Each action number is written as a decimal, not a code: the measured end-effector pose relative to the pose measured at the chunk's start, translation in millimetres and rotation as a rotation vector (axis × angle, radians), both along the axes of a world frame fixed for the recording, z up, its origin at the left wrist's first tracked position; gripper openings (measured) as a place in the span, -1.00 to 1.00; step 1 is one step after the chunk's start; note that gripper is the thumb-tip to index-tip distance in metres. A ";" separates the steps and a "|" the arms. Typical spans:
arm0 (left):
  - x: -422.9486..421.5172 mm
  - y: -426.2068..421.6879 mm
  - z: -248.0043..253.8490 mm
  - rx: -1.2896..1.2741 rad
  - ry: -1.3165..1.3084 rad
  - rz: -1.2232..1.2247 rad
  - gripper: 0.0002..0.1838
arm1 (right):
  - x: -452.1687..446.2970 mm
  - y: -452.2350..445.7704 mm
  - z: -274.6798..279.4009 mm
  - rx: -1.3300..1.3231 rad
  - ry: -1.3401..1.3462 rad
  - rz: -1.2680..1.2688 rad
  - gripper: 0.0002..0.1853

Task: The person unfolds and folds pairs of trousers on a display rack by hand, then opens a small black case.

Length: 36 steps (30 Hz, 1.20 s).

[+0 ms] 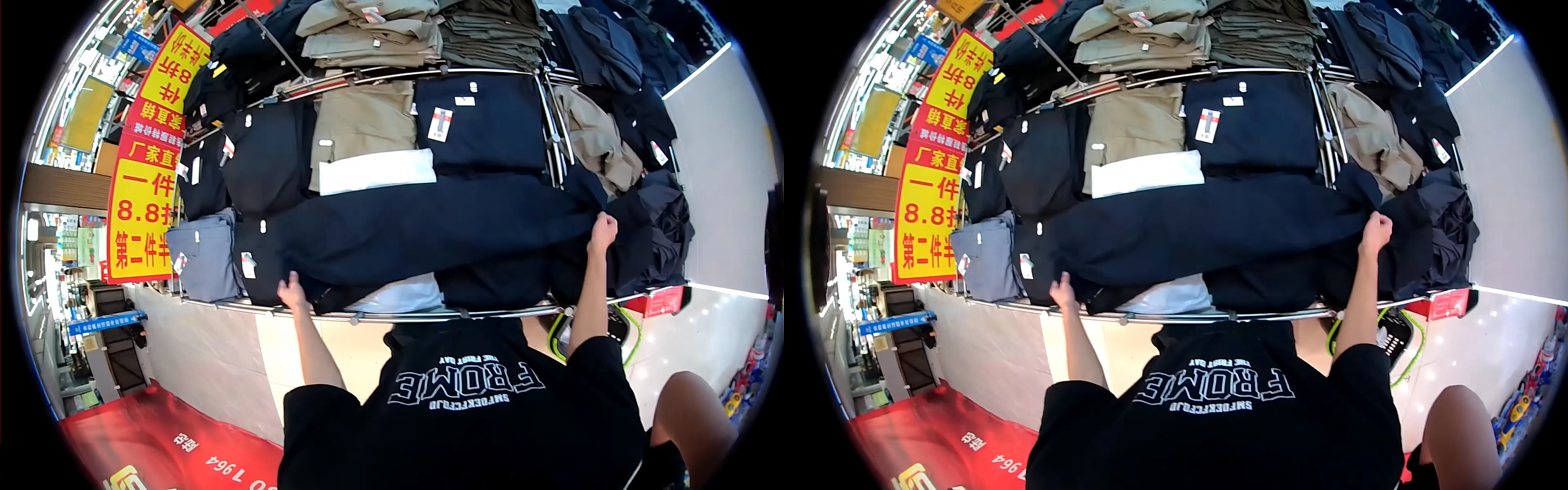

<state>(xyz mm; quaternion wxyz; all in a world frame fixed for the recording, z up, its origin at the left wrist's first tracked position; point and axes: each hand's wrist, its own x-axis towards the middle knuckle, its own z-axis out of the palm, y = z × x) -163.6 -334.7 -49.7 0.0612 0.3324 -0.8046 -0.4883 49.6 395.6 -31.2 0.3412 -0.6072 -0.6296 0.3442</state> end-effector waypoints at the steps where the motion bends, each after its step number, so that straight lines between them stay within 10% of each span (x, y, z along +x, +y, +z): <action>1: 4.6 4.6 -14.1 -0.049 -0.060 0.071 -0.38 | 6.3 5.8 -18.7 -0.080 -0.009 0.006 -0.71; 11: 26.9 8.8 -57.7 -0.130 -0.012 -0.039 -0.54 | -22.6 -6.6 29.6 0.235 -0.592 0.219 -0.63; 16: -8.2 -3.0 66.5 -0.233 0.294 -0.120 -0.48 | -26.6 21.3 62.0 0.477 -0.372 0.121 -0.62; 20: -5.8 -7.5 87.5 0.164 0.435 -0.026 -0.46 | -0.2 -13.5 101.9 0.326 0.141 -0.212 -0.48; 28: 37.0 -36.2 -18.3 -0.179 -0.294 -0.184 -0.44 | 101.7 7.1 -15.4 -0.487 0.191 -0.309 -0.37; 33: 20.1 -6.5 16.0 -0.221 -0.180 -0.128 -0.48 | 96.2 33.5 -20.6 -0.433 0.161 -0.215 -0.40; 36: -3.8 -3.0 51.8 0.279 0.175 -0.146 -0.62 | 75.9 40.4 27.1 -0.333 0.129 -0.198 -0.44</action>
